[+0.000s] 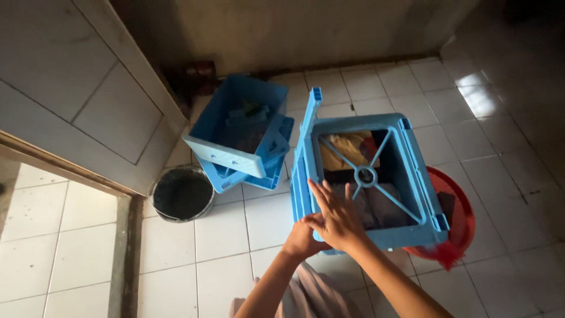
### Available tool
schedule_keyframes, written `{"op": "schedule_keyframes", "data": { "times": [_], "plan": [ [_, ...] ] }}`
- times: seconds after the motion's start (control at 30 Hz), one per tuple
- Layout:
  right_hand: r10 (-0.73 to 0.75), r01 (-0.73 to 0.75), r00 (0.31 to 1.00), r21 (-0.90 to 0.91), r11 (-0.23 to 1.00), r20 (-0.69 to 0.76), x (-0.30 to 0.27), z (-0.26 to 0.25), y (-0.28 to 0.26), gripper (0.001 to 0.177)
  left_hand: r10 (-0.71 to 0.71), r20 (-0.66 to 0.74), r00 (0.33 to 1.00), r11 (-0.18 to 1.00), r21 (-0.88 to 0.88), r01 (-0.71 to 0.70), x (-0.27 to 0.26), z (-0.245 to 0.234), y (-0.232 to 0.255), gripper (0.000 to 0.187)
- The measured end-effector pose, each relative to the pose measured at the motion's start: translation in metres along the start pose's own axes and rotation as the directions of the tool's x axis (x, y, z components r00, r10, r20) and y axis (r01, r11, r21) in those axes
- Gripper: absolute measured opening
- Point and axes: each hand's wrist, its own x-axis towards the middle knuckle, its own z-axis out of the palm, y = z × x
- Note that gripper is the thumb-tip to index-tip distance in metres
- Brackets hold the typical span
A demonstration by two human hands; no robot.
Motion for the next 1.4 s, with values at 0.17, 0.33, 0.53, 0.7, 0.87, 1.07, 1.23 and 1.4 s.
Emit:
{"op": "schedule_keyframes", "data": {
  "times": [0.17, 0.33, 0.53, 0.7, 0.87, 1.07, 1.23, 1.4],
  "plan": [
    [0.37, -0.419, 0.786, -0.014, 0.908, 0.494, 0.033, 0.003, 0.008, 0.084, -0.105, 0.054, 0.993, 0.989, 0.11, 0.099, 0.022, -0.013, -0.01, 0.063],
    [0.285, -0.343, 0.874, 0.084, 0.936, 0.393, 0.011, 0.011, 0.012, 0.078, -0.095, -0.006, 0.995, 0.994, 0.054, 0.095, 0.01, 0.0, -0.007, 0.063],
    [0.308, -0.399, 0.824, 0.101, 0.911, 0.475, 0.013, 0.01, 0.011, 0.074, -0.196, 0.023, 0.98, 0.973, 0.128, 0.192, 0.012, -0.001, 0.009, 0.065],
    [0.328, -0.507, 0.779, 0.229, 0.831, 0.534, 0.017, 0.021, 0.023, 0.073, -0.254, -0.025, 0.967, 0.947, 0.197, 0.253, -0.01, -0.011, -0.018, 0.051],
    [0.201, -0.507, 0.779, 0.408, 0.759, 0.594, 0.037, 0.054, 0.044, 0.075, -0.475, -0.179, 0.862, 0.74, -0.612, 0.281, -0.017, -0.054, -0.035, 0.052],
    [0.048, -0.705, 0.59, 0.485, 0.517, 0.806, 0.116, 0.129, 0.05, 0.061, -0.703, -0.197, 0.683, 0.425, -0.887, 0.182, 0.006, -0.14, -0.057, 0.051],
    [0.191, -0.879, 0.419, 0.344, 0.33, 0.888, 0.182, 0.197, 0.056, 0.054, -0.804, -0.126, 0.581, 0.275, -0.945, 0.176, 0.032, -0.218, -0.099, 0.05],
    [0.398, -0.917, 0.399, 0.353, 0.188, 0.826, 0.226, 0.272, 0.06, 0.051, -0.817, -0.069, 0.573, 0.229, -0.95, 0.211, 0.053, -0.272, -0.142, 0.05]
  ]
}}
